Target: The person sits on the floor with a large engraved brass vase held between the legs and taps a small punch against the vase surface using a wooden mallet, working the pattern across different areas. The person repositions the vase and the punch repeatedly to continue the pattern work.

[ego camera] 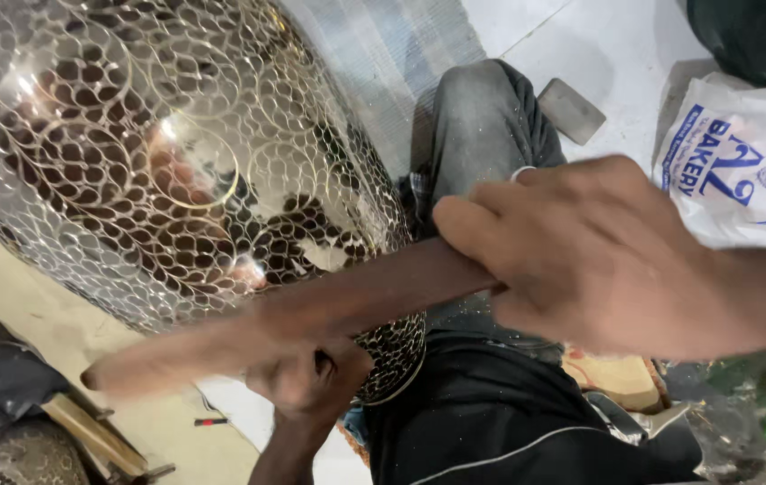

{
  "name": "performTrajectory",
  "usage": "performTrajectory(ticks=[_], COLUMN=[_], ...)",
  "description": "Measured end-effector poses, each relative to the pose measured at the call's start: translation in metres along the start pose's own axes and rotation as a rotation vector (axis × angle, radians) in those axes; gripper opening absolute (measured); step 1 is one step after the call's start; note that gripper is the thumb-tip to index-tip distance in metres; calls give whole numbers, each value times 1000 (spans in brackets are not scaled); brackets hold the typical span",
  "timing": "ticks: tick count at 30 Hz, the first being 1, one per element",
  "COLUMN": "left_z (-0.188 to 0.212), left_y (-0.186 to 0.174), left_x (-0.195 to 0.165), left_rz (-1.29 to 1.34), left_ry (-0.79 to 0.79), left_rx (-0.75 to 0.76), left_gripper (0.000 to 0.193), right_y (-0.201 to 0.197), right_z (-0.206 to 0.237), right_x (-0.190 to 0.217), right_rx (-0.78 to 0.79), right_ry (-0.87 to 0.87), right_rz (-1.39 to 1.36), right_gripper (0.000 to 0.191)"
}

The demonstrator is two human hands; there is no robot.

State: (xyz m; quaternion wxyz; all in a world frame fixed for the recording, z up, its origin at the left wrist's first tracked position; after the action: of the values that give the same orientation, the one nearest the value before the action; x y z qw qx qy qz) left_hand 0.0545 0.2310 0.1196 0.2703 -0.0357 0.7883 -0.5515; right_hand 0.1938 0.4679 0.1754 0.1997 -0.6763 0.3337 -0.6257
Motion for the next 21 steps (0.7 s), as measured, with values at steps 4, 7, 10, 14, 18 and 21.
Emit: performTrajectory(ticks=[4,7,10,14,18,21], left_z=[6,6,0,-17,-25,-22], left_y=[9,9,6,0,-3,-2], left_x=[10,10,3,-9,-14,-11], left_rz=[-7,-12,18,25,70,42], left_ry=[17,41,20,41,33,8], left_rx=[-28,-73,-90,-104,-92,-68], left_gripper=[13,9,12,17,23,10], right_y=[9,20,23,23,26,20], right_z=[-3,3,7,-1,0,2], right_x=[-5,-10,-15,-18,-24,-22], right_rx=[-52,162,326,29,-14,-118], right_ry=[149,350,506,324,294,210], right_rz=[-388,-433,-163,-324,-361,-501], right_gripper=[30,24,33,33,43,44])
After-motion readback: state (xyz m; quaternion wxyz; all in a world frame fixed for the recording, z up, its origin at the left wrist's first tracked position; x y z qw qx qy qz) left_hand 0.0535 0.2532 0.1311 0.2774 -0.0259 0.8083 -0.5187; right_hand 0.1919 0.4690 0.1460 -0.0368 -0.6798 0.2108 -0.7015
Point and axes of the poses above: each hand's wrist, its own z-axis away from the middle knuckle, its own y-axis out of the palm, x = y × z, the point moved 2 cm from there along -z, towards the middle knuckle, and after that the axes turned 10 degrees about -z, right-handed, at the moved point
